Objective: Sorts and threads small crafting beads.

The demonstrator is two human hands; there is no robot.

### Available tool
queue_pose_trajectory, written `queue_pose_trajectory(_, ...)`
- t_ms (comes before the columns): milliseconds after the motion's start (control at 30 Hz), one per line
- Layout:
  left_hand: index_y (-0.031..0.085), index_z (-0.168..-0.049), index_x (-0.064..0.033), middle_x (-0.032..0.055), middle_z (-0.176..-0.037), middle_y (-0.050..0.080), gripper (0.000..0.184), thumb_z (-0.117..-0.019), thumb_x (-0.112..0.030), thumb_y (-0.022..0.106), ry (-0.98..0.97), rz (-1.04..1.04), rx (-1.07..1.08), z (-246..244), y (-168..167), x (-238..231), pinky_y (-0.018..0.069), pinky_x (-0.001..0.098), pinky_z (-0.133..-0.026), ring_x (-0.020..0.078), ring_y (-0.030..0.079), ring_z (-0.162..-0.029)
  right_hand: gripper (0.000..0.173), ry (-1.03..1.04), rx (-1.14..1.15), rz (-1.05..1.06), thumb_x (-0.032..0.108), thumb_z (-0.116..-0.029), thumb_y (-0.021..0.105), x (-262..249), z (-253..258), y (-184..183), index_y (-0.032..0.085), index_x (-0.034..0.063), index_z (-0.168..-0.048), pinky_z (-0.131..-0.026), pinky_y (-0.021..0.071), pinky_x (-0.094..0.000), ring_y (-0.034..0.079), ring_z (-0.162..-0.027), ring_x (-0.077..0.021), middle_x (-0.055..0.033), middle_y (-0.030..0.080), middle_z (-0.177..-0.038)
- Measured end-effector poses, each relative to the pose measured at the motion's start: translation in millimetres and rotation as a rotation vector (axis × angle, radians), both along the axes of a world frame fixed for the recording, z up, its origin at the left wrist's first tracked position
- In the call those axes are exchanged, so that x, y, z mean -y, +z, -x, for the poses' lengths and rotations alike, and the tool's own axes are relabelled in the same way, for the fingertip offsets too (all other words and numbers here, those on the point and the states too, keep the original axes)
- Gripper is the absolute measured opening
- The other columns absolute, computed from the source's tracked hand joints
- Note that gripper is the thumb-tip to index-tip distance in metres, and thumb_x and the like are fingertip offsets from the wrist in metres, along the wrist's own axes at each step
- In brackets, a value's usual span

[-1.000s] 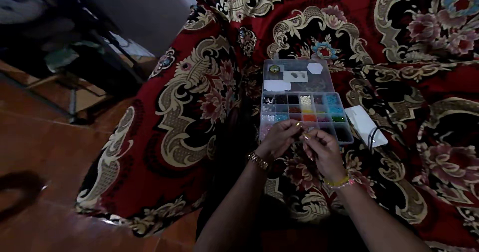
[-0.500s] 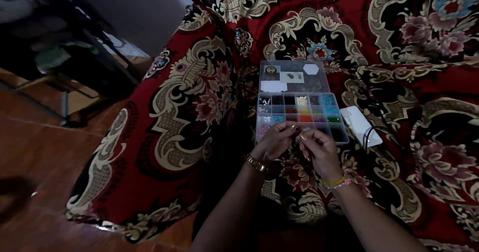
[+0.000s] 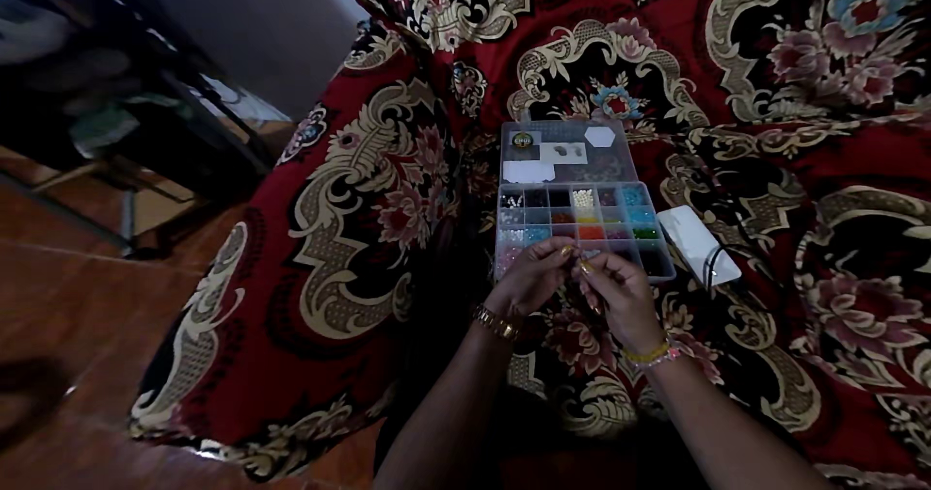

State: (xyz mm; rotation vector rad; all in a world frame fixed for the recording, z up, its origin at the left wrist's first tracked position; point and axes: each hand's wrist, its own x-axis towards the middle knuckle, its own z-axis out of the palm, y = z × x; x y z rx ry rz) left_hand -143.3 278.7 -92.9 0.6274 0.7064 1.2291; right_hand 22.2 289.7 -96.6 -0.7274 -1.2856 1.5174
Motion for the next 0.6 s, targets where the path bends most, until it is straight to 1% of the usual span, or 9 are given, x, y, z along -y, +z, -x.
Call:
queue_pose_trajectory(133, 0.068, -0.098, -0.0111, -0.0017, -0.091, 0.071, 0.020, -0.1025, -0.006, 0.049, 0.007, 0.008, -0.016, -0.7, 1.1, 0.6, 0.0573, 0.0265, -0.082, 0.0079, 0.067, -0.082, 0.013, 0.003, 0.006, 0.001, 0.005, -0.0966, 0.057, 0.1, 0.2, -0.7, 0.069, 0.0040, -0.090, -0.050, 0.0487, -0.0152, 0.056, -0.054, 0.0000, 0.0038, 0.066, -0.071)
queue_pose_trajectory(200, 0.068, -0.096, -0.0105, -0.0014, -0.091, 0.071, 0.020, -0.1024, -0.006, 0.049, 0.003, 0.005, -0.027, -0.7, 0.7, -0.3, 0.0573, 0.0267, -0.082, 0.0081, 0.067, -0.082, 0.013, 0.006, 0.004, 0.003, 0.005, -0.0964, 0.058, -0.3, 0.4, -1.1, 0.069, 0.0040, -0.090, -0.049, 0.0487, -0.0152, 0.057, -0.054, 0.0000, 0.0034, 0.067, -0.072)
queue_pose_trajectory(333, 0.066, -0.095, -0.0112, -0.0027, -0.091, 0.070, 0.021, -0.1040, -0.007, 0.047, -0.005, -0.015, -0.136, 1.3, 3.9, -2.6, 0.0574, 0.0258, -0.079, 0.0066, 0.067, -0.081, 0.013, 0.009, -0.002, 0.014, 0.005, -0.0957, 0.058, 0.3, 1.6, -2.0, 0.069, 0.0044, -0.089, -0.049, 0.0484, -0.0153, 0.056, -0.053, 0.0001, 0.0045, 0.066, -0.070)
queue_pose_trajectory(433, 0.065, -0.095, -0.0109, -0.0026, -0.092, 0.070, 0.022, -0.1048, -0.007, 0.045, -0.003, -0.040, -0.159, 1.2, 3.3, -3.3, 0.0575, 0.0257, -0.080, 0.0065, 0.067, -0.082, 0.014, 0.005, 0.003, 0.026, 0.005, -0.0957, 0.058, 1.4, 2.4, -0.4, 0.070, 0.0045, -0.089, -0.049, 0.0488, -0.0154, 0.056, -0.053, 0.0001, 0.0047, 0.065, -0.069)
queue_pose_trajectory(600, 0.065, -0.096, -0.0071, -0.0007, -0.093, 0.070, 0.021, -0.1044, -0.006, 0.046, 0.062, -0.056, -0.235, -3.0, 3.4, -2.9, 0.0574, 0.0270, -0.081, 0.0080, 0.067, -0.085, 0.013, -0.039, 0.091, 0.055, 0.006, -0.0967, 0.057, 0.8, 3.2, 0.9, 0.068, 0.0035, -0.091, -0.047, 0.0476, -0.0162, 0.055, -0.051, -0.0006, 0.0049, 0.064, -0.066)
